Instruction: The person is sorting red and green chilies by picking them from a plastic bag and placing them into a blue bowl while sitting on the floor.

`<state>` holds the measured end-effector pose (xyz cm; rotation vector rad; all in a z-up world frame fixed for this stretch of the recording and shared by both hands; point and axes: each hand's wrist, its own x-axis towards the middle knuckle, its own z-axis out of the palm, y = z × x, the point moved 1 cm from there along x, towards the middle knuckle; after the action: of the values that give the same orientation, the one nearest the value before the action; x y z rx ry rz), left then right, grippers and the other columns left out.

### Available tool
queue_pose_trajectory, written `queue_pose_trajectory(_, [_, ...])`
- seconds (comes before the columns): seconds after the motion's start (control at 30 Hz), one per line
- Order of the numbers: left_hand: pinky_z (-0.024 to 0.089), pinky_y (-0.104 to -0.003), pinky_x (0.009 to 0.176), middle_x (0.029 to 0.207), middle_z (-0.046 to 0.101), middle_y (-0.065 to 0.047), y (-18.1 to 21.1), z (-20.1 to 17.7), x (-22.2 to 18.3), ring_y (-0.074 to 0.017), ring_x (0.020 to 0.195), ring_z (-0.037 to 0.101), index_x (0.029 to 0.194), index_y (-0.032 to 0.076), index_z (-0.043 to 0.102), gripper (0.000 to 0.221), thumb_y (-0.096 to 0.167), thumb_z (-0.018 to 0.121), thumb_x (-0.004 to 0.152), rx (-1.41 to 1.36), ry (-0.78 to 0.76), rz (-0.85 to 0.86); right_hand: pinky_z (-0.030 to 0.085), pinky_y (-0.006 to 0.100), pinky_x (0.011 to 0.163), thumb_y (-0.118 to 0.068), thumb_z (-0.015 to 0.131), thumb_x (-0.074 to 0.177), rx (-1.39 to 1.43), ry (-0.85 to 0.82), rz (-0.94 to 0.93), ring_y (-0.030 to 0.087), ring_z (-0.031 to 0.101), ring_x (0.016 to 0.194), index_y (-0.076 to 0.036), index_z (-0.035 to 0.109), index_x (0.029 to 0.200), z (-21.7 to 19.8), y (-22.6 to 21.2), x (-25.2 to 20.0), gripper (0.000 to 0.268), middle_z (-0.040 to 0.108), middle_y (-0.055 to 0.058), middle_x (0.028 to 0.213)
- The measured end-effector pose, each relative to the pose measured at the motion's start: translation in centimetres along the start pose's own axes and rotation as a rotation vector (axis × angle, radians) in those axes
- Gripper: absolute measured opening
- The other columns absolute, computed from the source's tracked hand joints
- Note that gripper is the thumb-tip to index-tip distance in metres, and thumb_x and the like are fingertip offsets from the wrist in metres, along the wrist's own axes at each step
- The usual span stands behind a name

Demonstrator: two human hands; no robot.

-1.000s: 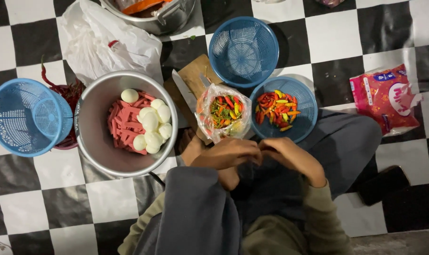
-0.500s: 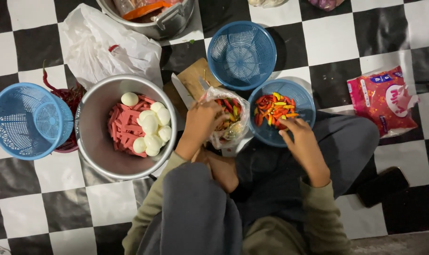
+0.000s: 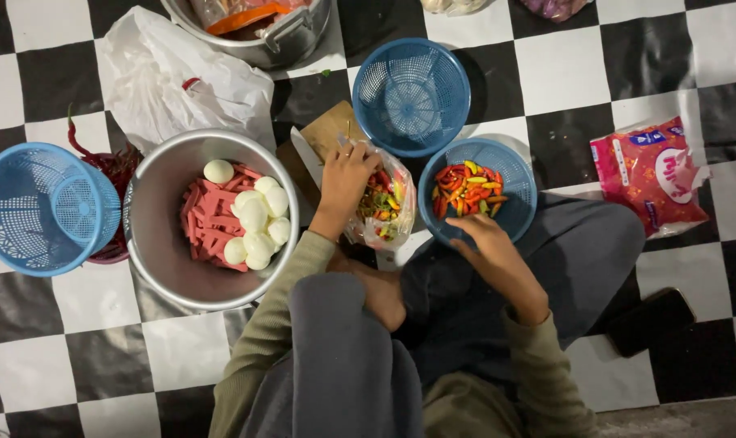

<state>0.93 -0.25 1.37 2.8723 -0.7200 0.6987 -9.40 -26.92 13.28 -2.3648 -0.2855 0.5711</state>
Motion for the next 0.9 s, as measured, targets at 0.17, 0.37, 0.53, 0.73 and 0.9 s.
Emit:
queue_pose_trajectory(0.17, [0.051,-0.036,0.075,0.091,0.058,-0.001,0.4,-4.2,-0.2,-0.024,0.086,0.065,0.094,0.02,0.07,0.023,0.031,0.085,0.081,-0.048,-0.19,-0.115,0.054,0.053,0.095,-0.016,0.063,0.099,0.052,-0.009,-0.002,0.041,0.066,0.113,-0.011,0.067,0.134,-1.1,-1.9,0.1,0.036,0.07,0.018,0.12])
queue_pose_trajectory(0.37, [0.052,-0.041,0.08,0.085,0.07,-0.003,2.3,-12.0,0.2,-0.0291,0.085,0.072,0.097,0.02,0.069,0.009,0.024,0.076,0.093,-0.552,-0.377,-0.448,0.061,0.046,0.08,-0.016,0.064,0.1,0.24,0.158,-0.068,0.036,0.072,0.098,-0.012,0.073,0.123,0.3,-2.2,0.4,0.025,0.074,0.014,0.104])
queue_pose_trajectory(0.53, [0.053,-0.041,0.072,0.077,0.071,-0.014,3.9,-12.3,-1.3,-0.0336,0.076,0.069,0.097,0.016,0.074,0.01,0.017,0.076,0.087,-1.009,-0.482,-0.72,0.061,0.038,0.085,-0.016,0.07,0.097,0.451,0.319,-0.12,0.026,0.073,0.098,-0.012,0.072,0.126,2.2,-3.9,1.4,0.029,0.075,0.008,0.105])
queue_pose_trajectory(0.73, [0.048,-0.026,0.063,0.067,0.066,-0.005,4.5,-12.6,-1.2,-0.0128,0.065,0.057,0.091,0.01,0.077,0.004,0.013,0.076,0.089,-1.288,-0.54,-0.698,0.059,0.031,0.078,-0.018,0.075,0.094,0.604,0.341,-0.127,0.013,0.068,0.081,-0.012,0.078,0.115,3.8,-3.8,2.5,0.022,0.073,0.007,0.089])
queue_pose_trajectory(0.9, [0.051,-0.031,0.073,0.074,0.064,-0.01,4.4,-14.1,-0.7,-0.0176,0.075,0.058,0.095,0.003,0.074,0.007,0.008,0.076,0.09,-1.393,-0.486,-0.526,0.055,0.026,0.064,-0.012,0.061,0.103,1.044,0.234,-0.108,0.013,0.059,0.069,0.004,0.073,0.107,5.4,-1.7,3.4,0.021,0.064,0.011,0.075])
